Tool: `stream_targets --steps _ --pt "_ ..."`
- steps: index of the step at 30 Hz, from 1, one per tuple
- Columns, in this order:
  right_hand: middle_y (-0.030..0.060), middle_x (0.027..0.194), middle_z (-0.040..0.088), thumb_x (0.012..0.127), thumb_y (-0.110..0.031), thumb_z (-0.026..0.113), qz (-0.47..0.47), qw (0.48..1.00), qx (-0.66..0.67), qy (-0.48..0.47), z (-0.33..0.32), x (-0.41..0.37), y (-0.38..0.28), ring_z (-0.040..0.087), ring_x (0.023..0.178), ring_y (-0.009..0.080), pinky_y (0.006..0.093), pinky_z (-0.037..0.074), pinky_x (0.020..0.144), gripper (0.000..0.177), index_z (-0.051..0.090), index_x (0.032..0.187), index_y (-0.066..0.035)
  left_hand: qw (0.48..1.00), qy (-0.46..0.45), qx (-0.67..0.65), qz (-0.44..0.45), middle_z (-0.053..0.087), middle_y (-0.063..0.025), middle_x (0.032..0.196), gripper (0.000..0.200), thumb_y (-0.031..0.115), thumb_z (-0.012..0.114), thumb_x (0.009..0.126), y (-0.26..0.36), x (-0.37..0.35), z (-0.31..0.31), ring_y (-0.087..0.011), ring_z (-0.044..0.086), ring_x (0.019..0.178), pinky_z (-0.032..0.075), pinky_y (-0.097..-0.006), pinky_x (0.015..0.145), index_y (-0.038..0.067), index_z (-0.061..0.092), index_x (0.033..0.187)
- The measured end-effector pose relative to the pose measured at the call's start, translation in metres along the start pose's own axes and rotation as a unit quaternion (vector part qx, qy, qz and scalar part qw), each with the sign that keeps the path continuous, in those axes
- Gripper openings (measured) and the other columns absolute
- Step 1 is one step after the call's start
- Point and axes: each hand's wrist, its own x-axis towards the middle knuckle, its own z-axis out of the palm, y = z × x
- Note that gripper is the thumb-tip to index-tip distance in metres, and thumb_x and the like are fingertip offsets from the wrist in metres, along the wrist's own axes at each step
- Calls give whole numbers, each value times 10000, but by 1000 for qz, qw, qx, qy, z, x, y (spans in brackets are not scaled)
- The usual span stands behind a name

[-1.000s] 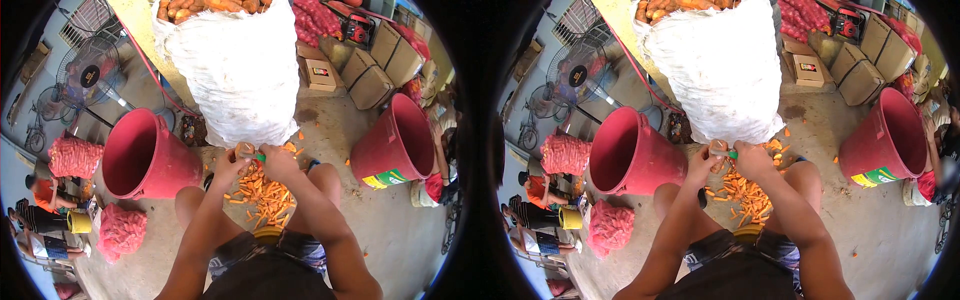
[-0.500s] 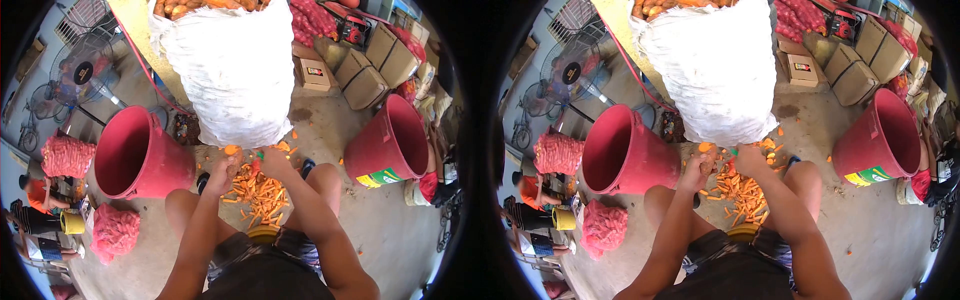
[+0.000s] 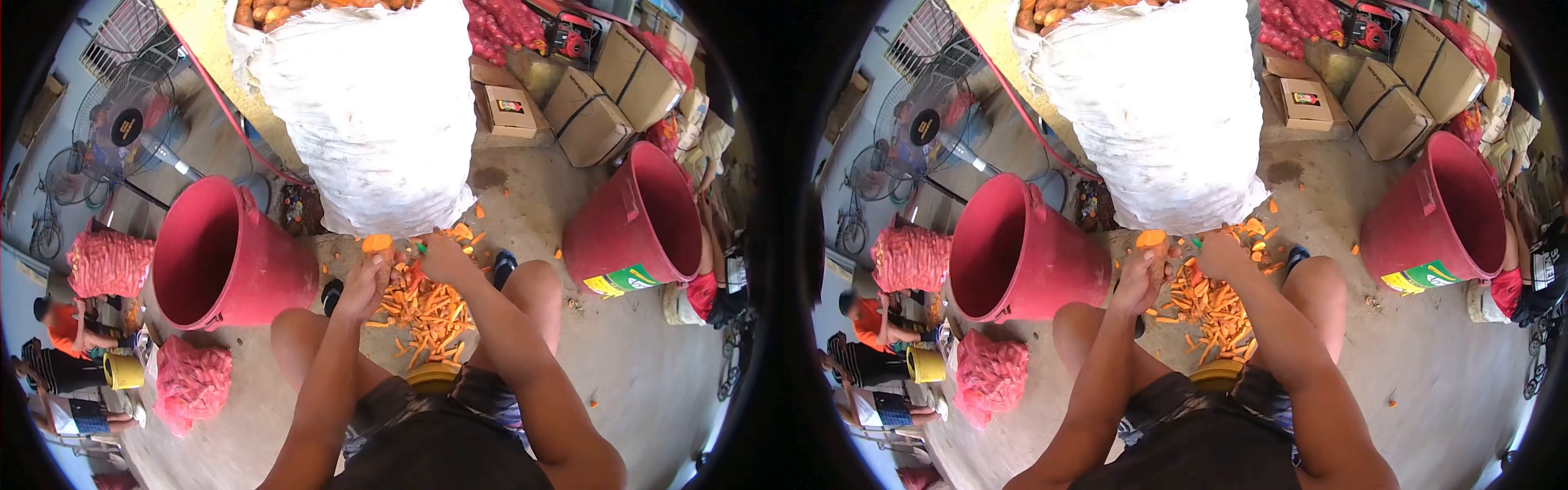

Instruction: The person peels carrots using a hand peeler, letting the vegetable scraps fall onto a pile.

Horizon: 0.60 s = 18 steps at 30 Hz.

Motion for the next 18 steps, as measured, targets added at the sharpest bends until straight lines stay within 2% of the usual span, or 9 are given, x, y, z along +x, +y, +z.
stream_targets --steps 1,3,5,7,8,9,11,13,18 --pt "259 1078 738 873 -128 645 -20 995 54 86 3 -5 -5 727 1022 409 489 581 878 229 767 975 37 999 34 8 -15 648 -63 1162 571 456 655 962 -5 2 -1 -168 604 874 497 -343 792 79 566 1382" --pt "265 1072 736 871 -127 643 -51 992 48 108 9 -11 -15 726 1020 412 492 579 883 235 753 992 41 997 63 19 -33 648 -63 1164 592 471 663 958 -5 3 -1 -170 610 862 505 -348 796 77 565 1390" --pt "271 1066 735 870 -126 641 -77 987 44 132 9 -9 -4 726 1018 415 495 578 887 242 738 1009 46 999 -32 24 -37 657 -60 1148 601 480 664 960 0 -2 3 -180 645 902 533 -367 822 69 568 1388" --pt "281 1076 728 878 -136 640 -4 998 -37 -47 4 9 18 716 1041 422 512 566 912 299 698 1112 42 995 -98 8 -21 658 -60 1143 613 485 673 954 12 -14 11 -190 650 926 540 -379 830 63 569 1386" --pt "281 1076 728 878 -136 640 -6 998 -34 -43 3 14 19 716 1041 422 512 566 912 299 698 1112 42 987 -158 -12 -1 659 -61 1138 625 491 682 948 19 -17 12 -201 656 949 547 -391 838 56 570 1383" --pt "284 1094 722 882 -141 640 -15 998 -29 -54 1 14 17 708 1063 424 520 557 928 339 675 1169 37 988 -154 -12 1 659 -61 1138 625 491 682 948 20 -16 11 -201 656 949 547 -391 838 56 570 1383" --pt "288 1111 716 886 -146 640 -30 996 -34 -73 0 9 11 700 1084 426 528 549 944 384 652 1226 32 999 -28 -3 38 652 -71 1138 617 450 713 947 19 -11 11 -212 659 939 556 -381 821 41 562 1384" --pt "285 1097 719 887 -141 635 -36 999 32 17 -2 0 5 701 1079 426 530 549 944 376 662 1216 39 999 8 15 31 651 -72 1128 601 422 728 946 15 -4 4 -209 660 921 557 -370 809 39 563 1378" --pt "274 1103 723 883 -137 635 -87 991 69 72 -4 -21 -19 699 1076 427 524 551 934 363 667 1203 33 995 75 69 16 646 -64 1122 559 362 745 952 1 -3 4 -202 666 888 558 -346 782 38 562 1369"
